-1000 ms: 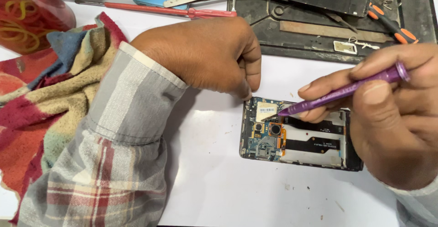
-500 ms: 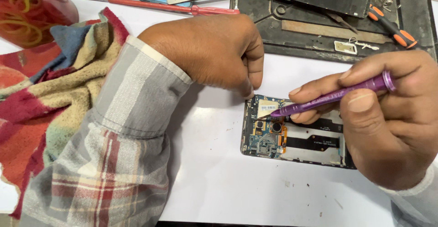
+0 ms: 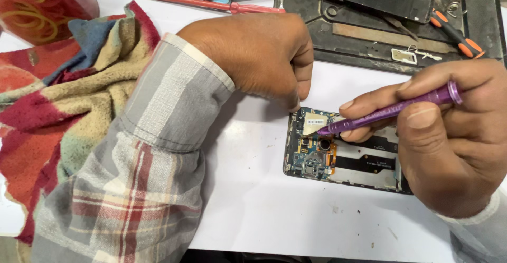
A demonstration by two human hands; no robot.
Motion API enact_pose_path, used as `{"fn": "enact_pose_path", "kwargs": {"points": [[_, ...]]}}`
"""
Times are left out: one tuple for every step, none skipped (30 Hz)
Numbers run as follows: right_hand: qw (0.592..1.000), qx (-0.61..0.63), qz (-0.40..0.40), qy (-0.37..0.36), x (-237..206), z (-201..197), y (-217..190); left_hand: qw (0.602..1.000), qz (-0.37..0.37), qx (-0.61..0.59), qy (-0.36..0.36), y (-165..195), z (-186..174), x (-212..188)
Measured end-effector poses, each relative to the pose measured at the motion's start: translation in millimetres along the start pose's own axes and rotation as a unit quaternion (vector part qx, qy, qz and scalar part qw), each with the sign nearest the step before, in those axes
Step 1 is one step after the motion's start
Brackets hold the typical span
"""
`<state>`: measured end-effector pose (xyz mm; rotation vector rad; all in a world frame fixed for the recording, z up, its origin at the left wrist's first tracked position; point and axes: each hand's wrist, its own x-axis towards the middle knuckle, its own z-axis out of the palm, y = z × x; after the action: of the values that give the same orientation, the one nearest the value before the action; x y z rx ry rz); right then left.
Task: The person opens a smartphone and uses a purple screwdriver to remove screws from the internal components. The person then removes a small component from the motherboard and places it on the table.
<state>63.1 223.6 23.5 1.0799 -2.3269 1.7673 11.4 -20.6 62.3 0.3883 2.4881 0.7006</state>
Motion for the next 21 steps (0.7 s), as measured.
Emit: {"fn": "enact_pose_path", "kwargs": {"points": [[1.000, -0.003, -0.003, 0.002, 0.3, 0.3, 0.1, 1.000, 0.000, 0.000, 0.001, 0.3, -0.4, -0.1], [1.000, -0.003, -0.007, 0.004, 0.6, 0.7, 0.4, 1.000, -0.001, 0.000, 0.001, 0.6, -0.8, -0.4], [1.000, -0.003, -0.006, 0.004, 0.8, 0.7, 0.2, 1.000, -0.002, 0.000, 0.001, 0.9, -0.8, -0.9], [1.000, -0.003, -0.005, 0.004, 0.9, 0.7, 0.1, 1.000, -0.005, -0.003, 0.000, 1.3, -0.9, -1.6], [1.000, -0.003, -0.001, 0.003, 1.0, 0.4, -0.2, 1.000, -0.007, -0.005, -0.001, 1.7, -1.4, -2.1], [1.000, -0.004, -0.001, 0.002, 1.1, 0.3, -0.2, 1.000, -0.010, -0.007, -0.002, 2.3, -1.7, -2.3], [1.000, -0.006, 0.000, 0.002, 1.0, 0.0, -0.3, 1.000, -0.012, -0.007, -0.003, 3.1, -1.7, -2.4], [1.000, -0.009, -0.004, 0.001, 0.9, 0.0, -0.3, 1.000, -0.013, -0.008, -0.004, 3.6, -1.9, -3.1], [1.000, -0.019, -0.010, -0.005, 0.6, -0.5, -0.4, 1.000, -0.015, -0.008, -0.005, 4.0, -2.2, -3.6], [0.999, -0.028, -0.016, -0.010, 0.4, -0.9, -0.7, 1.000, -0.017, -0.007, -0.004, 4.0, -2.4, -4.0], [0.999, -0.044, -0.024, -0.019, 0.2, -2.2, -1.8, 1.000, -0.018, -0.006, -0.004, 3.8, -2.8, -4.2], [0.999, -0.040, -0.022, -0.019, 0.1, -2.0, -2.0, 1.000, -0.018, -0.005, -0.004, 3.5, -2.8, -4.2], [0.999, -0.036, -0.021, -0.019, 0.3, -2.0, -3.0, 1.000, -0.019, -0.005, -0.003, 3.2, -2.5, -4.0], [1.000, -0.013, -0.011, -0.009, 0.7, -0.4, -3.4, 1.000, -0.020, -0.005, -0.001, 2.9, -2.2, -3.7], [1.000, 0.004, 0.000, -0.009, 1.3, 1.3, -5.0, 1.000, -0.021, -0.005, 0.001, 2.2, -2.0, -3.2], [1.000, 0.022, 0.011, -0.009, 2.3, 3.1, -7.1, 1.000, -0.014, -0.007, 0.001, 1.3, -1.8, -2.9], [0.999, 0.035, 0.024, -0.018, 3.1, 5.0, -10.7, 1.000, -0.008, -0.010, 0.001, 0.2, -1.8, -3.0], [0.998, 0.038, 0.036, -0.020, 4.8, 7.6, -14.2, 1.000, -0.001, -0.012, 0.002, -0.9, -2.3, -3.0], [0.998, 0.041, 0.048, -0.022, 7.0, 10.2, -18.1, 1.000, 0.010, -0.016, 0.008, -2.1, -3.0, -2.9], [0.997, 0.036, 0.062, -0.016, 7.8, 14.9, -22.2, 0.999, 0.021, -0.021, 0.013, -3.2, -3.2, -3.1], [0.996, 0.041, 0.074, -0.013, 9.5, 19.0, -25.9, 0.999, 0.032, -0.026, 0.017, -4.5, -2.6, -3.8]]}}
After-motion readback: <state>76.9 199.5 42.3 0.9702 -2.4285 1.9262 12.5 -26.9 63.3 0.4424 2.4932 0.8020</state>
